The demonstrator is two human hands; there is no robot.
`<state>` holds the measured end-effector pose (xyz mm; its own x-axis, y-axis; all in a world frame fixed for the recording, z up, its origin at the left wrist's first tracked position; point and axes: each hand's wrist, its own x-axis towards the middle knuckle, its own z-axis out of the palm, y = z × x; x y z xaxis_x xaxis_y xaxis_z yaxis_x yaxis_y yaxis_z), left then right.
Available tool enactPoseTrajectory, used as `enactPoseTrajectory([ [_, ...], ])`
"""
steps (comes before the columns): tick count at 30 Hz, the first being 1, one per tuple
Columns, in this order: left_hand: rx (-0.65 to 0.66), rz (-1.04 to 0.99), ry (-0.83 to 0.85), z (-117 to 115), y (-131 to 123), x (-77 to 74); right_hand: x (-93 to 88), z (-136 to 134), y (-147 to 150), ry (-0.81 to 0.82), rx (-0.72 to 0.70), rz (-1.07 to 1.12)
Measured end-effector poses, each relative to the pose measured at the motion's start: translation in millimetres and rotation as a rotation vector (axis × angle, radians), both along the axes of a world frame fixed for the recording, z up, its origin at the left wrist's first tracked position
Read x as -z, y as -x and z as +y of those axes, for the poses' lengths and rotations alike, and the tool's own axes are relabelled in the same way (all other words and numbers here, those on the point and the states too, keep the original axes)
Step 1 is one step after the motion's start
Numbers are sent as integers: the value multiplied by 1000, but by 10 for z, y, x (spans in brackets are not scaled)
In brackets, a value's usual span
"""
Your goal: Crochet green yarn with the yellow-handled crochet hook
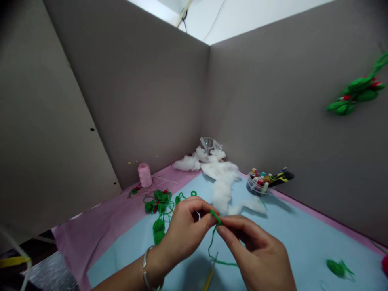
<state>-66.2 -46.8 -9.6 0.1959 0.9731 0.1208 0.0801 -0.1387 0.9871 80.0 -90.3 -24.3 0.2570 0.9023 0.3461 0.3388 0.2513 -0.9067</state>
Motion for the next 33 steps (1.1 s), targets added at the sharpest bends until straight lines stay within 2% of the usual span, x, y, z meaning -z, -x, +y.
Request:
enactPoseTrajectory([
  [4,-21,34,-28,-20,-12,15,50,2,-20,-182,146,-218],
  [6,-15,48,-33,-29,-8,4,91,-4,-19,-219,182,-244],
  [13,164,-8,-8,-49,43,-50,141,-48,-32,-213,115,-220],
  [19,223,-77,9,-12,82,-44,126,-84,-103,-120,51,-315],
  [23,166,-140,111,-15,60,-25,72,-89,-87,-25,81,-145],
  [26,155,-206,161,-16,43,-31,30,-69,-108,74,-5,54],
  [29,124,-197,113,-18,42,-44,22,-42,-141,162,-59,200],
  [33,71,-114,-41,-38,39,-18,47,-22,-118,183,-62,281],
])
